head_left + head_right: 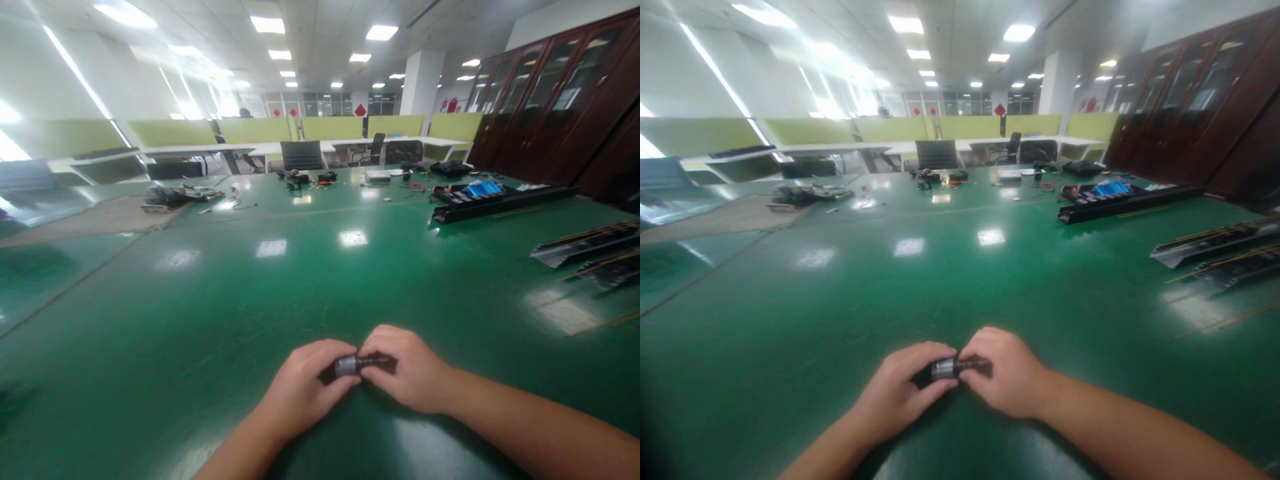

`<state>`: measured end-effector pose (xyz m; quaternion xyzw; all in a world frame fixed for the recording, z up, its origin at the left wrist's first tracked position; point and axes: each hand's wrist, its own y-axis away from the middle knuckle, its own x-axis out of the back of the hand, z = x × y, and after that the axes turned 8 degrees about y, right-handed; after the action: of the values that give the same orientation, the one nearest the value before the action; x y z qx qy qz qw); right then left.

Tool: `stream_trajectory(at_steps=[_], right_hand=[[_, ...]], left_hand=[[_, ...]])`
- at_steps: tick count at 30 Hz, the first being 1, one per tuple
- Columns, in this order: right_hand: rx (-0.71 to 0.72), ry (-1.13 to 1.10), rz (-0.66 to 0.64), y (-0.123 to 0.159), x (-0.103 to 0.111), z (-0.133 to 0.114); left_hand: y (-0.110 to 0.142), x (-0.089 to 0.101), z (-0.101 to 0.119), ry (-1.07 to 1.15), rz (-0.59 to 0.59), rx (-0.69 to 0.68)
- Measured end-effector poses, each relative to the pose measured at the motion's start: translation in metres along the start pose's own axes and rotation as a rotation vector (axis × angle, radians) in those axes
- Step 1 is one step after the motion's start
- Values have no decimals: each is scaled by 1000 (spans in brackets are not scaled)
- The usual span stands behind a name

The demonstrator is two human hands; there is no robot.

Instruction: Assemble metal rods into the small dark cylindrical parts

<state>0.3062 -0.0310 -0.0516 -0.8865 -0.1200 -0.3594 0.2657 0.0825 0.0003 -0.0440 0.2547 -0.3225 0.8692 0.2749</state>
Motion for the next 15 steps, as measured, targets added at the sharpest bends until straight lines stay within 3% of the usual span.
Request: stream_trajectory(at_steps=[15], right_hand=[[-14, 10, -20, -1, 4, -1]], left_hand=[[1, -2, 3, -28, 39, -21]])
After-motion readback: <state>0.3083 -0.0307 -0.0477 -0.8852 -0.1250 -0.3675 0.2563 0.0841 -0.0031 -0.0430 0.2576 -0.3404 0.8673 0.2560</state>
